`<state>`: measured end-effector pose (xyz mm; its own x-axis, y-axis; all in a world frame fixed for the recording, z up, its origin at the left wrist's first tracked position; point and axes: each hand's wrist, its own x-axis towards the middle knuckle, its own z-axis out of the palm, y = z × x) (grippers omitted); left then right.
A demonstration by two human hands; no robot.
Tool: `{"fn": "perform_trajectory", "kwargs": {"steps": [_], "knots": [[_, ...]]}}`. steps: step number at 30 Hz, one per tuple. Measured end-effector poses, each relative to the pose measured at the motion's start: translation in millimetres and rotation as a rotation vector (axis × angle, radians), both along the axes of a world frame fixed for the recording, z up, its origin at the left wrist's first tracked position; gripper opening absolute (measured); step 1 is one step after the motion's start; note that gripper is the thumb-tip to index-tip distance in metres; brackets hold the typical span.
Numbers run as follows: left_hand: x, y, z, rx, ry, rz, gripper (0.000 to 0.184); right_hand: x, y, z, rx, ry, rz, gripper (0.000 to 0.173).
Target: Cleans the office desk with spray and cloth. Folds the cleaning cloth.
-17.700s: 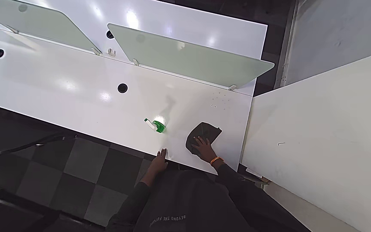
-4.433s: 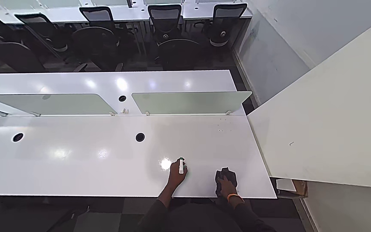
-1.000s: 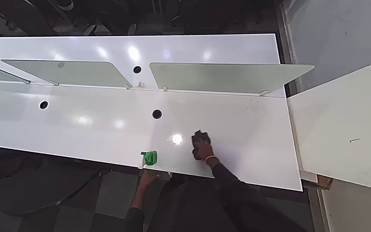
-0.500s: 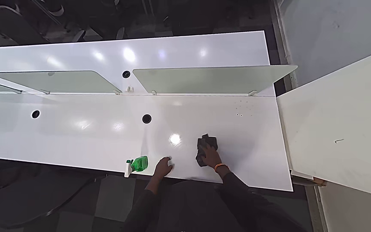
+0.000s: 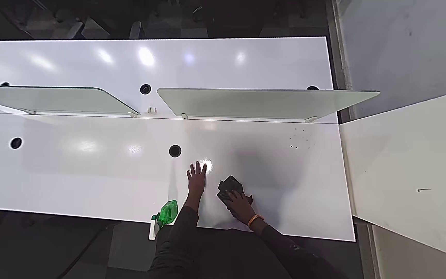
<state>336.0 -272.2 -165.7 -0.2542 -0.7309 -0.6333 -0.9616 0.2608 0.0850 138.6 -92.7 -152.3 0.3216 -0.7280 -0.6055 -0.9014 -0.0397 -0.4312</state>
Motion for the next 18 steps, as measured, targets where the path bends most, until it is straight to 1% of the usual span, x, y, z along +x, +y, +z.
{"fn": "perform_trajectory", "kwargs": {"steps": [2,6,9,14,16,18], "knots": [[1.1,-7.8,-4.8,0.001,0.019,-0.006,0.113,4.4,-32.0,-0.4,-0.015,0.013,-0.044,0.055],[1.7,-15.2,-8.0,-0.005,0.033,-0.045,0.11,8.3,-106.8,-4.4,-0.044,0.064,-0.163,0.062],[0.4,-18.6,-9.6,0.008,-0.002,-0.09,0.113,8.8,-166.4,-6.3,-0.059,0.085,-0.24,0.072],[-3.3,-21.1,-8.0,0.034,-0.055,-0.128,0.115,3.3,-257.1,-9.7,-0.065,0.096,-0.282,0.084],[-3.9,-20.8,-6.9,0.039,-0.063,-0.135,0.118,-3.9,-286.1,-7.8,-0.065,0.094,-0.289,0.085],[-4.7,-20.7,-6.7,0.036,-0.072,-0.144,0.115,-15.6,-308.2,-7.7,-0.076,0.086,-0.312,0.085]]}}
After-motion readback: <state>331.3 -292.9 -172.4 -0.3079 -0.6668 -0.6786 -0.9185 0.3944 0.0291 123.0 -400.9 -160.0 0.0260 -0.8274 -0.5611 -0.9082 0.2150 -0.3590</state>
